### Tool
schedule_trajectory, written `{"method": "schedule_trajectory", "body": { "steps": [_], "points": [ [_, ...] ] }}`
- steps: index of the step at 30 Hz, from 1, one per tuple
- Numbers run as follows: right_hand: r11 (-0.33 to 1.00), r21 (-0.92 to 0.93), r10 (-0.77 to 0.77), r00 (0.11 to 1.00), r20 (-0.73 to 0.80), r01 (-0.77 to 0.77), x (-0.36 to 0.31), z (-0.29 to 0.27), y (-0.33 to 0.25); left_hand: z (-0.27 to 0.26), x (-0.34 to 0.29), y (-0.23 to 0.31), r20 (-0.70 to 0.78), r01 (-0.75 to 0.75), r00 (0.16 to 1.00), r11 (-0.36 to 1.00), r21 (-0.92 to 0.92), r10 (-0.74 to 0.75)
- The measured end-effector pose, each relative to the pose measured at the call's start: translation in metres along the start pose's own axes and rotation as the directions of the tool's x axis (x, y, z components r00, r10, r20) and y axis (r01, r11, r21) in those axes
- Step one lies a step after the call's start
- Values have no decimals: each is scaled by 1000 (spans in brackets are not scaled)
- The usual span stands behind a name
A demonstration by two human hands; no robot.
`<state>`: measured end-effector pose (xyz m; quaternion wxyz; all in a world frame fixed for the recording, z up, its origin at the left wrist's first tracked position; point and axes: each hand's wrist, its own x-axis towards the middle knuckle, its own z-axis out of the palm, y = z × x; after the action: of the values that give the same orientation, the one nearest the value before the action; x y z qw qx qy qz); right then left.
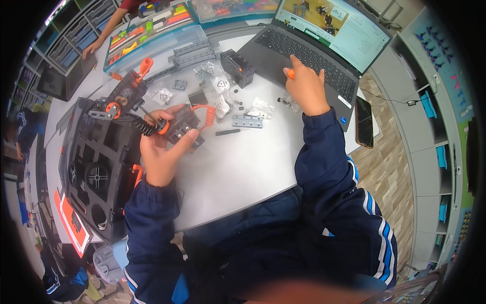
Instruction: The person assembles a small robot kit at a table, using a screwdriver to fasten metal frame pieces and attach an orange-cabled motor. They frequently consult a laptop screen while picking up and joining components.
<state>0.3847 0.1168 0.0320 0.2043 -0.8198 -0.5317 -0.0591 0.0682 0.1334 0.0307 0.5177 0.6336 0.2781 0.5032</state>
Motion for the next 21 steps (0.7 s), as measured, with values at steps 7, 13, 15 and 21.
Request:
{"method": "schedule_trajectory", "body": {
  "steps": [7,13,15,21],
  "points": [
    [1000,3,-19,1000,-9,19,-1,-3,-3,0,0,-1,-2,-2,1000,1000,5,2],
    [999,17,-45,998,-33,46,-2,-3,-5,0,0,0,-4,1,1000,1000,0,-1],
    [999,15,-44,999,-28,44,-2,-3,-5,0,0,0,-5,4,1000,1000,-1,-4],
    [999,17,-43,999,-13,44,-2,-4,-6,0,0,-1,-4,4,1000,1000,-8,-4]
  ]
}}
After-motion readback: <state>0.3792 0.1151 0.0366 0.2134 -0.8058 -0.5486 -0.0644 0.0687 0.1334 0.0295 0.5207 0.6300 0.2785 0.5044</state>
